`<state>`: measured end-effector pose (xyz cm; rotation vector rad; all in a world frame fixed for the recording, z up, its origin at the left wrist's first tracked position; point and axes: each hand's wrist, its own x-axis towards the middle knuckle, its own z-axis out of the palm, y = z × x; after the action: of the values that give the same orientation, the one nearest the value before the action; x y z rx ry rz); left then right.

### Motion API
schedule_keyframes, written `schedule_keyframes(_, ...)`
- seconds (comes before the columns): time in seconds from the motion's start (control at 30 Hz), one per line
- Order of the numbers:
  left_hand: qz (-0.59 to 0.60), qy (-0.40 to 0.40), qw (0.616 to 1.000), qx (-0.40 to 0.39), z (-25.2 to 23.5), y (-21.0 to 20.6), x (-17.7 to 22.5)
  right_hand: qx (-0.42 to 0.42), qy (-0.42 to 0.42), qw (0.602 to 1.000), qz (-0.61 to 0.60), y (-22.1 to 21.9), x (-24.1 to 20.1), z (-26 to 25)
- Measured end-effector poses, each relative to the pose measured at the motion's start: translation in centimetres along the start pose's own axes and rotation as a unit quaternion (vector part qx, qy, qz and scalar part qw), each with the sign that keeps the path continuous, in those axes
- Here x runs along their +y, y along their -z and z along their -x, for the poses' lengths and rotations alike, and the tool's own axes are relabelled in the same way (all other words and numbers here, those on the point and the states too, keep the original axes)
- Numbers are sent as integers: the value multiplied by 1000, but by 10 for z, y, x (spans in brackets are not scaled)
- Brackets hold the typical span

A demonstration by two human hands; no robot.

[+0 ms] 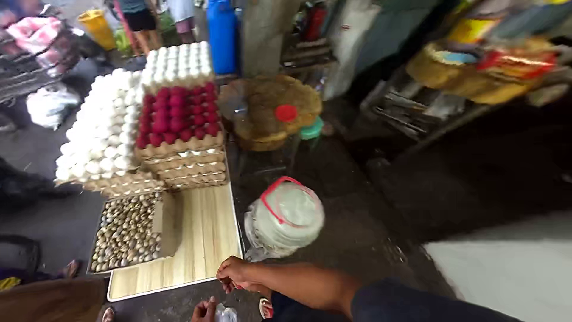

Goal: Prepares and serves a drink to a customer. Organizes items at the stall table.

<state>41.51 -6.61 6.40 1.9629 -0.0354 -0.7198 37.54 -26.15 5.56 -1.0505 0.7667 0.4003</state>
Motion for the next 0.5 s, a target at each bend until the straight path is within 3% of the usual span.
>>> schedule_keyframes(0.07,-88,-79,990,-77,26,-12,31,16,-27,989,-146,-4,7,40)
schedule_keyframes(0.23,-272,-140,932,-197,100,-64,87,80,-43,962,-258,11,40,133)
schedule_keyframes(0.33,-268,-177,923,-210,142,-79,113,96,-22,948,-301,48,51,183)
schedule_keyframes(0.5,-230,-216,913,-260,181,-103,159,174,32,919,-352,144,47,277)
